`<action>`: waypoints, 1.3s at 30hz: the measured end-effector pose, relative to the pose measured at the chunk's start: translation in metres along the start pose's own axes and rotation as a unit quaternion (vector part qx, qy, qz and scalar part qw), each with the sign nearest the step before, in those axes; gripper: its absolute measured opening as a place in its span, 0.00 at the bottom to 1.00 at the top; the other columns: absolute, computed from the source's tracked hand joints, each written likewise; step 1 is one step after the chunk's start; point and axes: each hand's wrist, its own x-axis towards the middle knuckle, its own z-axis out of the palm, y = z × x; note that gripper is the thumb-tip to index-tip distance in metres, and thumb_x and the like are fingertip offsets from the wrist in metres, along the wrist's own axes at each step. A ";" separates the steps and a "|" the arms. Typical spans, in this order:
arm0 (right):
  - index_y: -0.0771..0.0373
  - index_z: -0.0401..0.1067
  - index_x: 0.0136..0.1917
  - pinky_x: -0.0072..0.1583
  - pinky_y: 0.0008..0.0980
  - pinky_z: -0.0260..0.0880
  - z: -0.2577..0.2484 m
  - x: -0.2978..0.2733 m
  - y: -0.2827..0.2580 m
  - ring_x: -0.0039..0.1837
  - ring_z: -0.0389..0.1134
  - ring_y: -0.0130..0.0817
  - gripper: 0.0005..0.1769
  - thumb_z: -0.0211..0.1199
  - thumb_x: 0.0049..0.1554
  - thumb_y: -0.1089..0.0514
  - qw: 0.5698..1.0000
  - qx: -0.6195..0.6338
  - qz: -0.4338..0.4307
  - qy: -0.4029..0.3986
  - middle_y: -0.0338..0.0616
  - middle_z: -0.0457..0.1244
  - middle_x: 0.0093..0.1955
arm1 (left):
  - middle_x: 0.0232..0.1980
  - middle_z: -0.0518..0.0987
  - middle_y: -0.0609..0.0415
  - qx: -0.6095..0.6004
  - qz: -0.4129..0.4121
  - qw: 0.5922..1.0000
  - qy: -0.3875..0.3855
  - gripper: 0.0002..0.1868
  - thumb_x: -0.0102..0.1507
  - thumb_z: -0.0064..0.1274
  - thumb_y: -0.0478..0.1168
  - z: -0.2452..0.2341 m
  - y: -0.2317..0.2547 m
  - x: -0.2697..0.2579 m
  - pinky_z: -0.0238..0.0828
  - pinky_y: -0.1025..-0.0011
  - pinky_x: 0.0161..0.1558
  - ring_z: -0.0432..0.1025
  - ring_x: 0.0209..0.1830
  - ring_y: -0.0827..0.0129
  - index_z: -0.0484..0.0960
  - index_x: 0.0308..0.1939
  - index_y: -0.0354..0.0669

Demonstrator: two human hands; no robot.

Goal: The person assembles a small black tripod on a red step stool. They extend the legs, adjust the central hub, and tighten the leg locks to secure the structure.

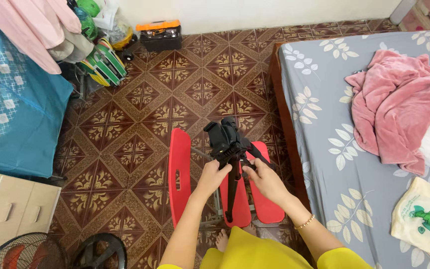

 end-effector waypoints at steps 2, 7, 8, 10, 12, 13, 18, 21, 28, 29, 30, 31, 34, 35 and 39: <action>0.62 0.68 0.55 0.43 0.41 0.65 -0.002 0.005 -0.005 0.37 0.63 0.42 0.17 0.58 0.62 0.47 0.998 -0.034 0.046 -0.014 0.50 0.63 0.35 | 0.21 0.63 0.53 0.009 -0.010 1.000 0.003 0.24 0.64 0.56 0.46 -0.001 -0.005 0.000 0.54 0.63 0.26 0.57 0.20 0.71 0.68 0.25 0.30; 0.60 0.68 0.60 0.43 0.41 0.66 -0.005 0.008 -0.022 0.37 0.65 0.42 0.20 0.61 0.60 0.46 0.997 -0.077 0.009 -0.007 0.50 0.65 0.38 | 0.19 0.60 0.52 0.063 -0.011 0.997 0.038 0.27 0.63 0.59 0.48 -0.008 -0.010 -0.003 0.54 0.62 0.24 0.57 0.19 0.71 0.66 0.24 0.27; 0.59 0.69 0.61 0.44 0.42 0.65 -0.007 0.009 -0.024 0.38 0.66 0.44 0.21 0.61 0.60 0.45 0.993 -0.112 0.044 -0.023 0.53 0.65 0.37 | 0.19 0.59 0.51 0.086 -0.018 0.995 0.045 0.30 0.64 0.60 0.49 -0.011 -0.008 -0.003 0.54 0.62 0.24 0.56 0.19 0.71 0.65 0.23 0.25; 0.58 0.69 0.61 0.46 0.43 0.66 -0.008 0.010 -0.027 0.40 0.67 0.46 0.22 0.61 0.60 0.43 0.987 -0.149 0.044 -0.031 0.55 0.66 0.38 | 0.18 0.64 0.50 0.066 -0.022 0.997 0.035 0.26 0.64 0.58 0.48 -0.018 0.001 -0.008 0.56 0.62 0.24 0.60 0.18 0.70 0.70 0.25 0.26; 0.59 0.71 0.57 0.46 0.43 0.68 -0.010 0.010 -0.028 0.43 0.69 0.46 0.21 0.62 0.59 0.43 0.988 -0.154 -0.022 -0.016 0.50 0.68 0.43 | 0.18 0.68 0.50 0.069 -0.013 0.997 0.033 0.21 0.64 0.56 0.48 -0.026 0.015 -0.014 0.58 0.62 0.24 0.63 0.17 0.68 0.75 0.30 0.29; 0.60 0.71 0.56 0.46 0.43 0.68 -0.011 0.010 -0.028 0.43 0.70 0.47 0.21 0.62 0.59 0.43 0.987 -0.159 -0.022 -0.019 0.50 0.68 0.44 | 0.18 0.70 0.50 0.081 -0.002 0.996 0.037 0.18 0.64 0.55 0.48 -0.032 0.024 -0.018 0.59 0.62 0.24 0.64 0.16 0.67 0.78 0.34 0.32; 0.61 0.70 0.53 0.46 0.44 0.69 -0.014 0.012 -0.027 0.45 0.70 0.48 0.20 0.61 0.59 0.44 0.984 -0.161 -0.069 -0.017 0.49 0.68 0.46 | 0.20 0.74 0.43 0.197 -0.057 0.978 0.041 0.17 0.64 0.54 0.48 -0.052 0.068 -0.036 0.64 0.57 0.27 0.70 0.19 0.56 0.81 0.46 0.38; 0.61 0.71 0.52 0.46 0.44 0.69 -0.013 0.010 -0.027 0.44 0.71 0.48 0.18 0.60 0.59 0.44 0.986 -0.158 -0.033 -0.037 0.48 0.68 0.44 | 0.23 0.77 0.43 0.256 -0.057 0.963 0.058 0.17 0.64 0.55 0.49 -0.060 0.083 -0.042 0.70 0.56 0.32 0.75 0.24 0.53 0.82 0.42 0.36; 0.63 0.70 0.48 0.44 0.47 0.67 -0.003 -0.004 -0.026 0.42 0.68 0.52 0.18 0.59 0.61 0.45 0.987 -0.144 -0.056 -0.036 0.53 0.66 0.37 | 0.27 0.81 0.42 0.372 0.000 0.923 0.102 0.16 0.61 0.58 0.50 -0.078 0.098 -0.050 0.74 0.55 0.39 0.78 0.33 0.49 0.83 0.38 0.39; 0.62 0.71 0.48 0.44 0.46 0.66 -0.001 -0.007 -0.027 0.41 0.68 0.51 0.18 0.59 0.62 0.44 0.989 -0.135 -0.025 -0.049 0.53 0.65 0.35 | 0.28 0.82 0.43 0.394 0.007 0.913 0.109 0.16 0.61 0.59 0.50 -0.080 0.102 -0.051 0.75 0.55 0.39 0.79 0.33 0.49 0.83 0.36 0.38; 0.61 0.71 0.49 0.43 0.45 0.66 0.001 -0.010 -0.029 0.39 0.67 0.50 0.18 0.58 0.62 0.43 0.990 -0.125 0.005 -0.064 0.53 0.64 0.33 | 0.27 0.82 0.44 0.413 0.022 0.903 0.115 0.16 0.60 0.59 0.50 -0.081 0.105 -0.052 0.75 0.56 0.37 0.79 0.32 0.50 0.83 0.35 0.39; 0.62 0.70 0.46 0.42 0.43 0.66 0.003 -0.012 -0.030 0.37 0.66 0.44 0.19 0.58 0.62 0.43 0.994 -0.077 0.029 -0.077 0.50 0.62 0.31 | 0.27 0.82 0.45 0.431 0.037 0.893 0.122 0.16 0.60 0.60 0.51 -0.083 0.109 -0.053 0.75 0.56 0.36 0.79 0.31 0.51 0.82 0.34 0.40; 0.64 0.67 0.40 0.39 0.36 0.65 0.008 -0.017 -0.037 0.32 0.60 0.30 0.24 0.57 0.62 0.41 0.990 0.027 0.087 -0.105 0.41 0.58 0.27 | 0.25 0.81 0.48 0.478 0.071 0.864 0.140 0.15 0.60 0.61 0.50 -0.083 0.121 -0.055 0.74 0.59 0.32 0.79 0.27 0.54 0.82 0.31 0.42; 0.64 0.67 0.38 0.38 0.34 0.64 0.009 -0.016 -0.040 0.32 0.59 0.27 0.25 0.57 0.62 0.40 0.989 0.034 0.095 -0.109 0.38 0.57 0.27 | 0.24 0.81 0.49 0.492 0.081 0.855 0.146 0.15 0.60 0.61 0.50 -0.083 0.126 -0.055 0.74 0.60 0.31 0.79 0.26 0.55 0.81 0.30 0.43; 0.63 0.63 0.34 0.37 0.31 0.64 0.013 -0.008 -0.049 0.30 0.58 0.24 0.27 0.58 0.62 0.40 0.979 0.109 0.123 -0.124 0.34 0.54 0.26 | 0.22 0.79 0.51 0.538 0.156 0.809 0.180 0.15 0.56 0.65 0.50 -0.084 0.143 -0.057 0.74 0.63 0.29 0.78 0.24 0.57 0.80 0.26 0.44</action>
